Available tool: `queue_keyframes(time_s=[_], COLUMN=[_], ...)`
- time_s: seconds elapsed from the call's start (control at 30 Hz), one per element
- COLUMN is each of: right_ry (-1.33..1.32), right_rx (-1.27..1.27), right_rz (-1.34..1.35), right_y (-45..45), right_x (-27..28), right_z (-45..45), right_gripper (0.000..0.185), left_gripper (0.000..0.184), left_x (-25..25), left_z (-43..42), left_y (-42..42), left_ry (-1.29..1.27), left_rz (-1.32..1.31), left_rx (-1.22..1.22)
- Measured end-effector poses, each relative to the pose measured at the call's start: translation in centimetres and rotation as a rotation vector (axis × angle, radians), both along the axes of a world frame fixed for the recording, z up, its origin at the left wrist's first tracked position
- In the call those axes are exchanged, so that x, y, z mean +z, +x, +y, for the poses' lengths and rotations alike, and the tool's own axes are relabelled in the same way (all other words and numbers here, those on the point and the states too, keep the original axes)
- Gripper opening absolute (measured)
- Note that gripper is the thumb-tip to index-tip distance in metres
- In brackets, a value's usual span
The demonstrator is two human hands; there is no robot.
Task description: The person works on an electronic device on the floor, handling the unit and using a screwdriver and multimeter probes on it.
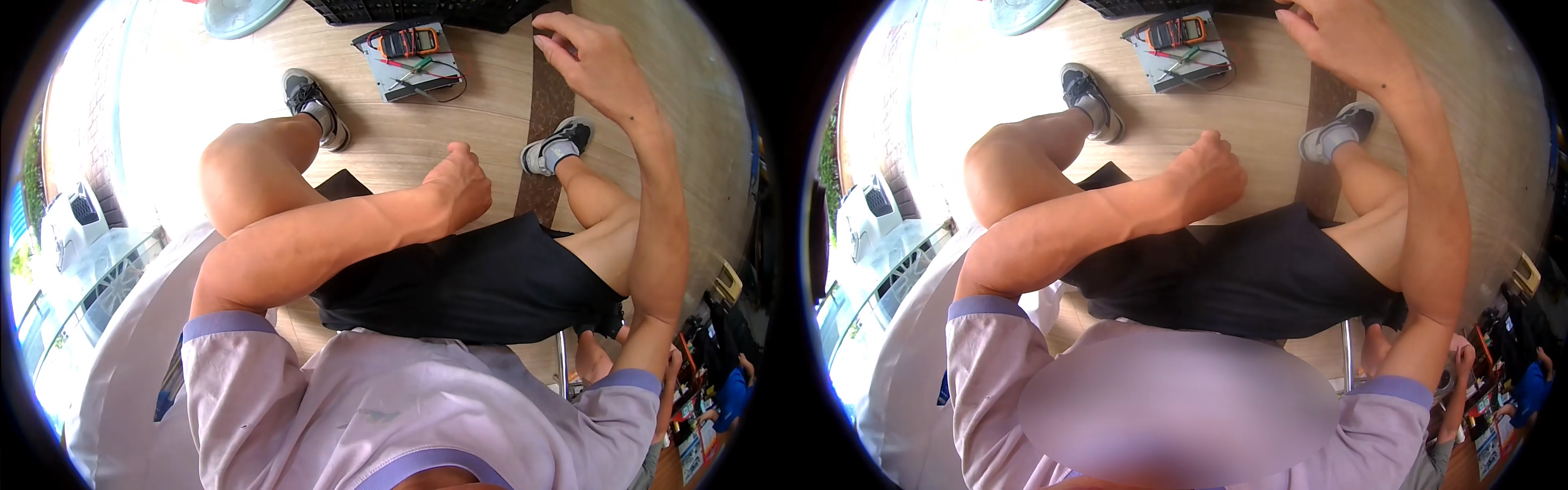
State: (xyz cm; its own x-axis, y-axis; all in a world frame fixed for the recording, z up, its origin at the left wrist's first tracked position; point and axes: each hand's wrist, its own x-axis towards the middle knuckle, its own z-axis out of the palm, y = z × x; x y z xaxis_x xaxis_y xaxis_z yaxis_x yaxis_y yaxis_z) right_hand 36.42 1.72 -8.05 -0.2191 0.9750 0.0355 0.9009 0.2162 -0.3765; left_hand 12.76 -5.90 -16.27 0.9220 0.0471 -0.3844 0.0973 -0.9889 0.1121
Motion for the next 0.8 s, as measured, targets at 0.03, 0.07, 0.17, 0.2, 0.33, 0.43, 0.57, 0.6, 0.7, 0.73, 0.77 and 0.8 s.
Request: queue_keyframes(time_s=[0.03, 0.07, 0.17, 0.2, 0.33, 0.43, 0.57, 0.6, 0.7, 0.73, 0.77, 0.8], right_ry=[0.005, 0.009, 0.01, 0.003, 0.001, -0.028, -0.045, -0.056, -0.055, -0.048, -0.057, -0.064], right_rx=[0.002, 0.009, 0.019, 0.014, 0.019, 0.001, -0.004, -0.016, -0.01, 0.0, -0.008, -0.014], right_rz=[0.0, -0.001, 0.003, 0.01, 0.01, -0.006, 0.001, 0.005, 0.016, 0.019, 0.025, 0.032], right_y=[0.0, 0.0, 0.0, -0.2, -0.2, -0.3, -0.4, -0.6, -0.5, -0.5, -0.5, -0.5], right_x=[0.0, 0.0, 0.2, 0.4, 0.1, 0.3, 0.4, 0.5, 0.5, 0.5, 0.5, 0.6], right_z=[0.1, 0.1, 0.2, 0.1, 0.1, 0.0, 0.0, 0.0, 0.0, 0.1, 0.1, 0.1], right_gripper=[0.025, 0.024, 0.024, 0.024, 0.024, 0.024, 0.025, 0.025, 0.024, 0.024, 0.025, 0.025], left_gripper=[0.013, 0.012, 0.012, 0.012, 0.01, 0.027, 0.028, 0.028, 0.012, 0.012, 0.012, 0.012], left_x=[0.1, 0.2, 0.2, 0.2, 1.1, 1.8, 1.8, 1.6, 0.8, 0.7, 0.5, 0.5], left_z=[0.1, 0.1, 0.2, 0.2, 0.7, 1.1, 1.1, 1.0, 0.7, 0.7, 0.6, 0.6], left_y=[0.0, 0.0, 0.0, 0.0, 0.5, 1.3, 1.2, 1.1, 0.1, 0.1, 0.1, 0.0], left_ry=[0.003, 0.005, 0.009, 0.009, -0.05, -0.127, -0.112, -0.105, 0.002, -0.005, -0.01, -0.013], left_rz=[0.005, 0.01, 0.008, 0.004, 0.084, 0.255, 0.246, 0.24, -0.007, -0.01, -0.014, -0.017], left_rx=[0.0, 0.001, 0.005, 0.007, 0.0, -0.024, -0.01, -0.007, 0.022, 0.027, 0.032, 0.038])
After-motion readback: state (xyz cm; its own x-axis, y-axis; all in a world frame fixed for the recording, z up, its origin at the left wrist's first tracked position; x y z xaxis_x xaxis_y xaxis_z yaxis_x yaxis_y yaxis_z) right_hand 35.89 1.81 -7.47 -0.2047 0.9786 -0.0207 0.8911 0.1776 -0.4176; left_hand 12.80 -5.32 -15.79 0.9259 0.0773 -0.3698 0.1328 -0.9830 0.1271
